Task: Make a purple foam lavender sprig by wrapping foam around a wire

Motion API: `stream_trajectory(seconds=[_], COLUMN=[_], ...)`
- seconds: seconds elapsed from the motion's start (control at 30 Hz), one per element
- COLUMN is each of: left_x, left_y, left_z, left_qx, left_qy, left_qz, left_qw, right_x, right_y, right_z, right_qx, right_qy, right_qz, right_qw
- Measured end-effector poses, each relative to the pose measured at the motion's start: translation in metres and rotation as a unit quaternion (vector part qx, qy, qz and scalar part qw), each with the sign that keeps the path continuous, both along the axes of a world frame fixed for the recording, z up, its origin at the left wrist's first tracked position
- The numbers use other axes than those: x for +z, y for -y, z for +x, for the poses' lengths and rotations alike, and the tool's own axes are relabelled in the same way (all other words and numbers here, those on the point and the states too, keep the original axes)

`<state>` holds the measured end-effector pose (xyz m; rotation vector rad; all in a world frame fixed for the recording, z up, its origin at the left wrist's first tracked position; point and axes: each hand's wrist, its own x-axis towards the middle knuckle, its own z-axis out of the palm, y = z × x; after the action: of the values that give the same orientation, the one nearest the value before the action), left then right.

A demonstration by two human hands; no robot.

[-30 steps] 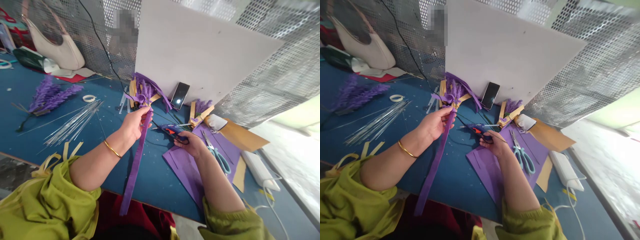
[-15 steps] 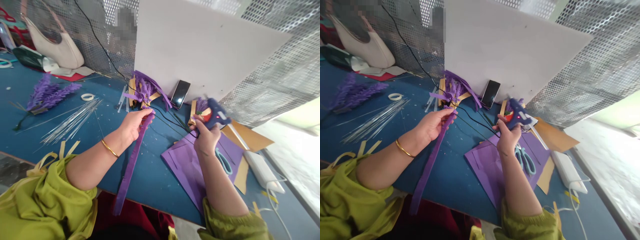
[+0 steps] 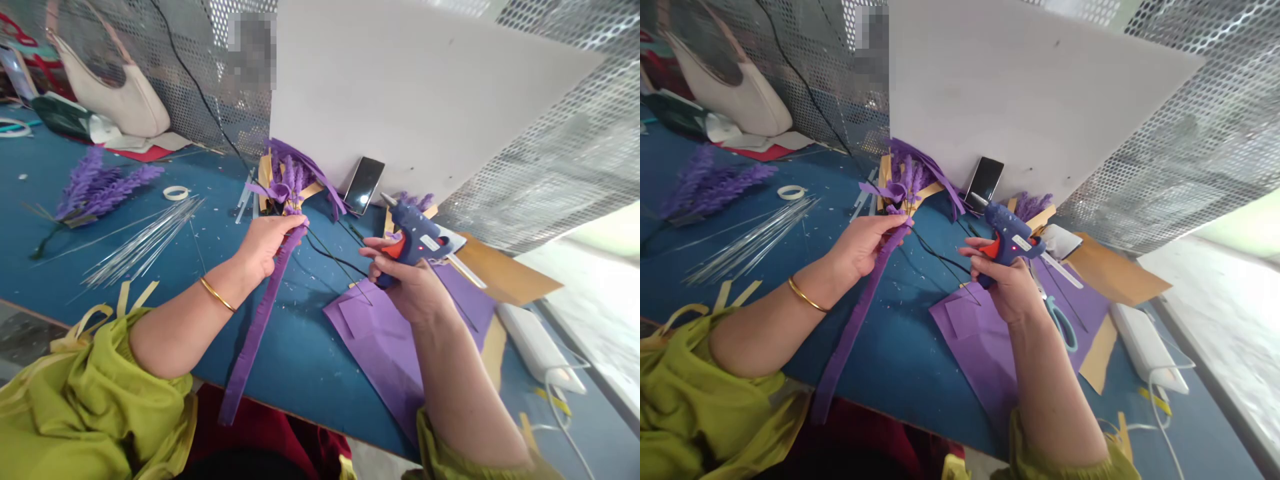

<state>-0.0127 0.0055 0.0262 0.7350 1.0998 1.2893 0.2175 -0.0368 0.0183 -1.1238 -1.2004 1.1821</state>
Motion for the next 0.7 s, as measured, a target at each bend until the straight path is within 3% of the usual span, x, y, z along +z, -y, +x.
stream_trajectory(seconds=[0.1, 0.23, 0.37, 0.47, 0.7], left_x=[0.0, 0.002, 0.004, 0.005, 0.006], left_y=[0.0, 0.001, 0.004, 0.006, 0.008], left_z=[0.0, 0.001, 0.0, 0.0, 0.0], left_qx=[-0.001, -0.009, -0.024, -0.032, -0.043], left_qy=[0.0, 0.001, -0.001, -0.005, 0.002], left_qz=[0.007, 0.024, 0.034, 0.034, 0.037], left_qw=[1.0, 1.0, 0.999, 0.999, 0.998], right_x=[0.003, 0.004, 0.001, -0.002, -0.012], right_y=[0.003, 0.007, 0.016, 0.023, 0.027], right_z=[-0.001, -0.012, -0.027, -0.033, -0.041], right_qx=[0.046, 0.001, -0.049, -0.027, -0.011], right_qy=[-0.025, -0.002, 0.096, 0.185, 0.332], right_qz=[0.011, 0.116, 0.146, 0.142, 0.225], right_qw=[0.999, 0.993, 0.983, 0.972, 0.916])
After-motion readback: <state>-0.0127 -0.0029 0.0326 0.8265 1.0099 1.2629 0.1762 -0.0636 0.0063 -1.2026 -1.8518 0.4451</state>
